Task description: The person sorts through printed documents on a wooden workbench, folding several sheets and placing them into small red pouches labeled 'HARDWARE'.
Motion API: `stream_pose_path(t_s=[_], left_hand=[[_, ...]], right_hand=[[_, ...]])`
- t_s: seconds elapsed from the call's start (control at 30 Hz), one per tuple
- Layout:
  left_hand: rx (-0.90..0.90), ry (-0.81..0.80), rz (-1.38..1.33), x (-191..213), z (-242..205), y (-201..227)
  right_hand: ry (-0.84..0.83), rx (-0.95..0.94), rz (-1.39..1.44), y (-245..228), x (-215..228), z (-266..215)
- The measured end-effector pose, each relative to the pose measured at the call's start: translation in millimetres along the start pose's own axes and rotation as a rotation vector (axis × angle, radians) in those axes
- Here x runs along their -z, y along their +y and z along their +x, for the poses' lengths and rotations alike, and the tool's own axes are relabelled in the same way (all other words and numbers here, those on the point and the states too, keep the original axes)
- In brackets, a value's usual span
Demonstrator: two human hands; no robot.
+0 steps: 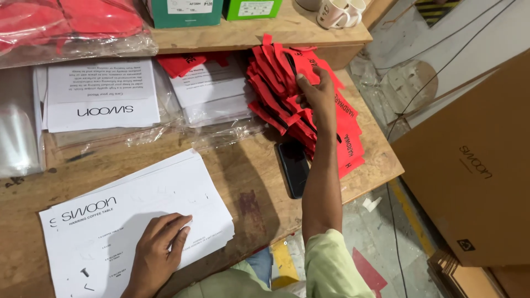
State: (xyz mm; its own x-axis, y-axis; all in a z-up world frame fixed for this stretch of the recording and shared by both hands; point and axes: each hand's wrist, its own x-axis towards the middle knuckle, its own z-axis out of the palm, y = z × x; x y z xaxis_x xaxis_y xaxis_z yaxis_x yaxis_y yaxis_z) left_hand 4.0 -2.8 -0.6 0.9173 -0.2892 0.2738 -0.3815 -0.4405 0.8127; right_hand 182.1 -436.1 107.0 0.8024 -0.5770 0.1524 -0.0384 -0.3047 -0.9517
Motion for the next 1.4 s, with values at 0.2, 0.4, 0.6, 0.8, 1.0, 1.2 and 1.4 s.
stream_pose_path(t_s=[0.2,0.4,0.6,0.8,1.0,1.2,1.4], left_hand=[[0.109,-0.059,-0.023,-1,1,-3],[0.044,-0.028,0.033,-6,3,-9],[0.112,-0.075,0.086,-12,2,-14],[0.091,-0.064,0.043,-5,7,-4],[0.038,-0.050,0.070,-4,8,-3],[0.000,0.020,0.000,-5,3,-12],[-0.013,-0.017,-0.024,4,7,-6]], right_hand=[[-0.245,-0.090,0.070,30,10,18],[0.409,0.348,-0.742,-8,2,19],[-0.265,0.556,-0.908,78,-54,87],[-0.263,0.725,-0.661,75,-44,79],[0.006,0.920,-0.802,45,-54,75],[0.307,1.105,-0.770,-29,-75,45],[-0.454,1.007,-0.561,-27,-170,-14]])
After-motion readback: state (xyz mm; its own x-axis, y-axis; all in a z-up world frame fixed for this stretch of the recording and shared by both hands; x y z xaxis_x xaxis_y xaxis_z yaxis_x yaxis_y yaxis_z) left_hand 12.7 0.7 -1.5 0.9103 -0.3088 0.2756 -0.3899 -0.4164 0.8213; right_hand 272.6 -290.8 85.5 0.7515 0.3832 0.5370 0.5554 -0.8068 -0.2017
